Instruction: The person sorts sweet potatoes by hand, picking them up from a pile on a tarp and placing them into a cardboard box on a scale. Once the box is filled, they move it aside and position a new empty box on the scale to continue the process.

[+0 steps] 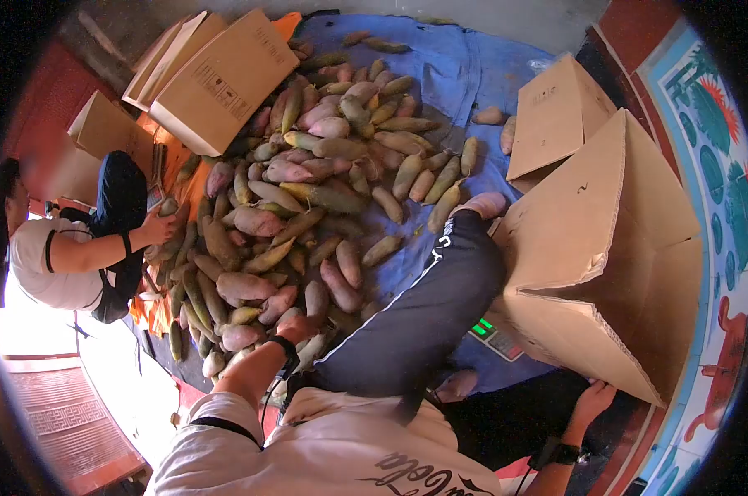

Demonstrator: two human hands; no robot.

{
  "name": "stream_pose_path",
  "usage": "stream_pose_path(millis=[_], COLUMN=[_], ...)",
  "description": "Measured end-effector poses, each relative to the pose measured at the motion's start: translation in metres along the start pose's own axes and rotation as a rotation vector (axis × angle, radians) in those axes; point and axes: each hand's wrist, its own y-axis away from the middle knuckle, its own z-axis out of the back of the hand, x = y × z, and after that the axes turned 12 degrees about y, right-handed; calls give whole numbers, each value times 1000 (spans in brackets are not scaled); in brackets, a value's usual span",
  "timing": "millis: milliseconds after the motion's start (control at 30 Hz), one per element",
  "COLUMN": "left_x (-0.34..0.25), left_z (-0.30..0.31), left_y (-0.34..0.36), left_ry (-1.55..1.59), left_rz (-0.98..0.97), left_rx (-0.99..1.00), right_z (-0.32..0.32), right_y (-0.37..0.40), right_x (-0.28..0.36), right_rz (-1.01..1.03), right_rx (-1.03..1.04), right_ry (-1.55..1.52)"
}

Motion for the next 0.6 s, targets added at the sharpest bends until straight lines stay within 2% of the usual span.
stream_pose_path(millis=[233,300,333,400,433,500,600], left_x=[2,-14,-4,29,35,41,27], left_z=[12,33,25,5,11,26,46], left_y=[3,21,5,-39,-39,-42,-52], left_ry=[-15,29,26,159,157,238,167], left_rz=[14,-51,-50,40,38,-272,-223], left_rx=[21,-16,-22,-257,-261,-220,-116], right_z=[-3,-9,-9,-3,-2,-3,-4], right_y=[1,2,2,2,3,2,4], right_x=[-2,-13,-10,-3,-2,0,5], right_rz=[13,16,13,-53,-56,-23,-14], right_rx=[-2,-29,-30,45,44,29,-36], right_ry=[-1,29,22,4,0,23,4])
